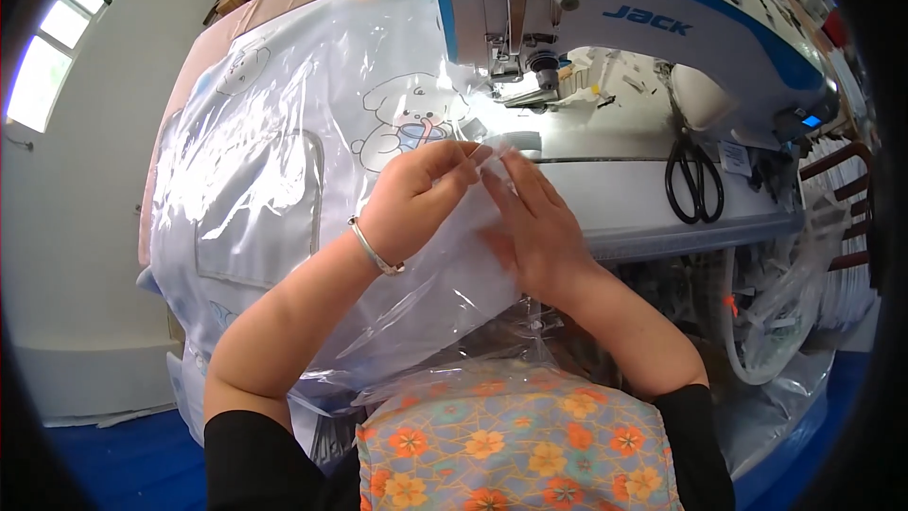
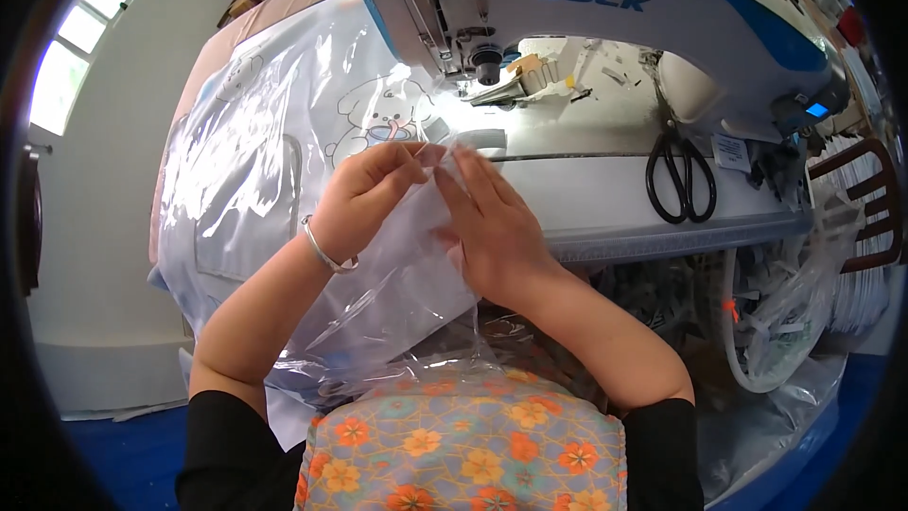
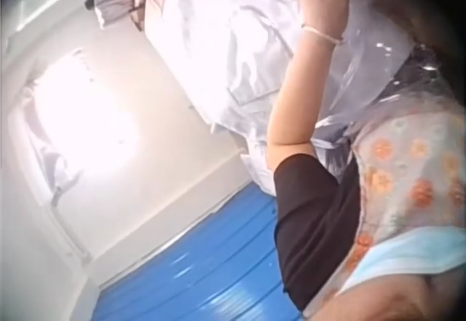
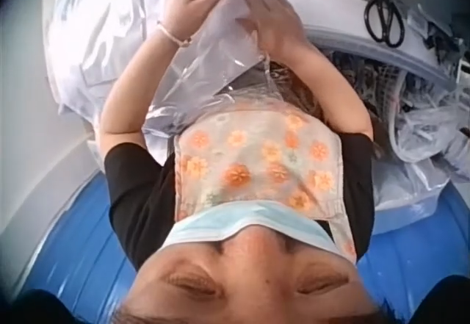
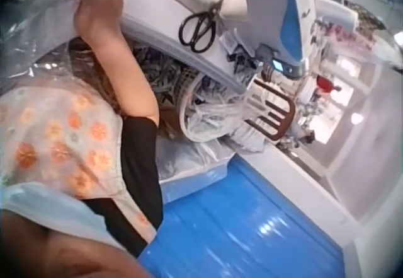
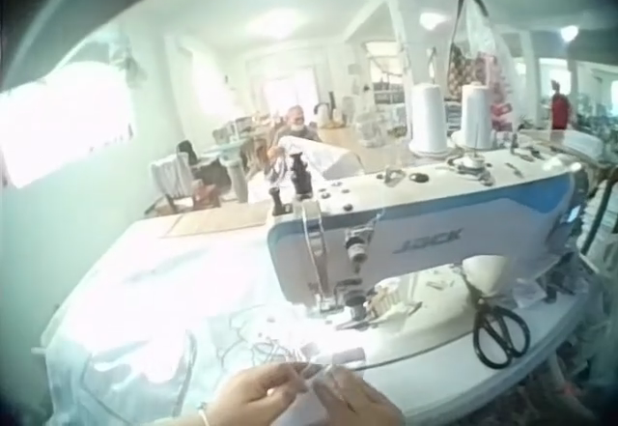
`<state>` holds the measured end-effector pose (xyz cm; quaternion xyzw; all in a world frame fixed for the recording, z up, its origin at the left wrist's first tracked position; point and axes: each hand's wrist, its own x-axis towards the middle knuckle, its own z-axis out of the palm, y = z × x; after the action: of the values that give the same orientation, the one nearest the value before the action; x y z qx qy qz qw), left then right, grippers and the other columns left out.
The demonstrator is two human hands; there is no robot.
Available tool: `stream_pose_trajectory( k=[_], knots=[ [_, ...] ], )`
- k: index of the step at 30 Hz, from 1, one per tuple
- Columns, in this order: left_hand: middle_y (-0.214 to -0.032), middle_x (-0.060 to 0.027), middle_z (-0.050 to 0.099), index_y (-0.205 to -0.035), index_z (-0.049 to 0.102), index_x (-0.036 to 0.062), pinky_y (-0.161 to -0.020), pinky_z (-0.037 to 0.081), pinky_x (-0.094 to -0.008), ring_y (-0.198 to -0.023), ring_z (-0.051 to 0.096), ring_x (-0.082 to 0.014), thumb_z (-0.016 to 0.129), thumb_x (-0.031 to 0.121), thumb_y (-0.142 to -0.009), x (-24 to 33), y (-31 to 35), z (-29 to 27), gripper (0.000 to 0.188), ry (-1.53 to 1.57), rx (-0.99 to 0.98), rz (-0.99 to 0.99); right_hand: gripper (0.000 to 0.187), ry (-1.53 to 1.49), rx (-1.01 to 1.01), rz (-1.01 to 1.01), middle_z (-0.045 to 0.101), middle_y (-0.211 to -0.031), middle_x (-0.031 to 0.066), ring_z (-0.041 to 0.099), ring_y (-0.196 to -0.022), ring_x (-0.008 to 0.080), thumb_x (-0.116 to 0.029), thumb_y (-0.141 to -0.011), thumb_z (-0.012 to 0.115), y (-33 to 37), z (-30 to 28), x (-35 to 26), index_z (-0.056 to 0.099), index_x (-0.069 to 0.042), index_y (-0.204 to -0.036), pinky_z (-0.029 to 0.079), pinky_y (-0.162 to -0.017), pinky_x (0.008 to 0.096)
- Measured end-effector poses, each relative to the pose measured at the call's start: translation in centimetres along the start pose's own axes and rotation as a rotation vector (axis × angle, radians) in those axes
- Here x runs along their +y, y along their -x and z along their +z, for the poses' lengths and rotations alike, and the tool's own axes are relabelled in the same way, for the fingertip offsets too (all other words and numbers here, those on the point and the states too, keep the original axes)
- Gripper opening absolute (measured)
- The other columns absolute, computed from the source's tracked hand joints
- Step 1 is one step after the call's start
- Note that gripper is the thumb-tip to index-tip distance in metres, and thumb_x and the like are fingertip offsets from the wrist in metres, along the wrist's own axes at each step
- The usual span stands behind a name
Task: Sewing a plastic and fabric cover using an industrial sewing machine.
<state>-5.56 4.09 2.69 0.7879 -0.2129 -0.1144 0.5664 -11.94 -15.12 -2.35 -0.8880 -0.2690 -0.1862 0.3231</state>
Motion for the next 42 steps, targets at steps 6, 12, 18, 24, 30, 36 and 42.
stream_pose_trajectory(
  k=[6,12,18,24,30,36,42],
  knots=[
    [-0.114,-0.0208,0.068,-0.102,0.066,-0.0038,-0.091,0.051,-0.0395,-0.101,0.066,-0.0354,0.055,0.017,-0.094,2.8,-2.5,-0.1,0.025,-0.340,-0.189,0.078,0.061,0.127,0.041,0.105,0.049,-0.141,0.0166,0.044,-0.134,0.0359,-0.020,-0.081,0.073,-2.6,2.2,1.3,0.051,-0.005,-0.136,0.033,-0.113,0.0492],
    [-0.097,-0.0163,0.068,-0.095,0.068,0.0005,-0.089,0.049,-0.0436,-0.094,0.064,-0.0346,0.053,0.021,-0.092,-0.7,-6.3,0.5,0.025,-0.802,-0.059,0.521,0.046,0.019,0.056,-0.063,0.062,-0.123,0.0067,0.053,-0.121,0.0324,-0.024,-0.081,0.073,-5.0,3.1,1.1,0.060,-0.012,-0.123,0.039,-0.105,0.0461],
    [-0.094,-0.0137,0.067,-0.093,0.069,0.0021,-0.087,0.049,-0.0437,-0.091,0.064,-0.0318,0.057,0.024,-0.088,-0.7,-6.4,0.7,0.026,-0.808,-0.097,0.445,0.039,0.025,0.085,-0.094,0.064,-0.121,0.0041,0.055,-0.117,0.0319,-0.027,-0.080,0.073,-5.2,3.3,1.3,0.065,-0.016,-0.117,0.039,-0.105,0.0476],
    [-0.122,-0.0165,0.063,-0.119,0.064,-0.0006,-0.098,0.045,-0.0438,-0.112,0.059,-0.0328,0.062,0.017,-0.083,-1.6,-5.7,0.7,0.040,-0.936,-0.137,0.497,0.037,-0.121,-0.059,-0.050,0.062,-0.124,0.0128,0.053,-0.120,0.0353,-0.020,-0.081,0.070,-2.9,1.5,0.2,0.065,-0.012,-0.117,0.039,-0.105,0.0495],
    [-0.125,-0.0197,0.061,-0.121,0.060,-0.0076,-0.105,0.041,-0.0426,-0.120,0.055,-0.0316,0.068,0.021,-0.077,-2.9,-3.4,2.7,0.053,-0.906,0.063,0.591,0.039,0.103,-0.214,-0.172,0.059,-0.131,0.0147,0.057,-0.119,0.0335,-0.010,-0.081,0.064,5.1,-1.0,-1.0,0.067,-0.009,-0.120,0.047,-0.101,0.0466],
    [-0.122,-0.0194,0.060,-0.119,0.061,-0.0070,-0.103,0.042,-0.0431,-0.117,0.056,-0.0323,0.066,0.018,-0.079,-3.0,-4.0,2.7,0.047,-0.941,0.041,0.570,0.036,0.027,-0.061,-0.246,0.066,-0.120,0.0139,0.063,-0.114,0.0286,-0.009,-0.076,0.062,3.9,-1.0,-0.6,0.069,-0.003,-0.111,0.052,-0.095,0.0413],
    [-0.116,-0.0178,0.061,-0.116,0.062,-0.0025,-0.100,0.045,-0.0425,-0.114,0.057,-0.0328,0.063,0.014,-0.079,-3.4,-6.3,1.4,0.041,-1.003,-0.025,0.551,0.030,-0.122,-0.039,-0.101,0.071,-0.108,0.0143,0.068,-0.106,0.0326,0.004,-0.072,0.064,1.9,-0.9,0.6,0.070,-0.001,-0.101,0.058,-0.086,0.0397]
  ],
)
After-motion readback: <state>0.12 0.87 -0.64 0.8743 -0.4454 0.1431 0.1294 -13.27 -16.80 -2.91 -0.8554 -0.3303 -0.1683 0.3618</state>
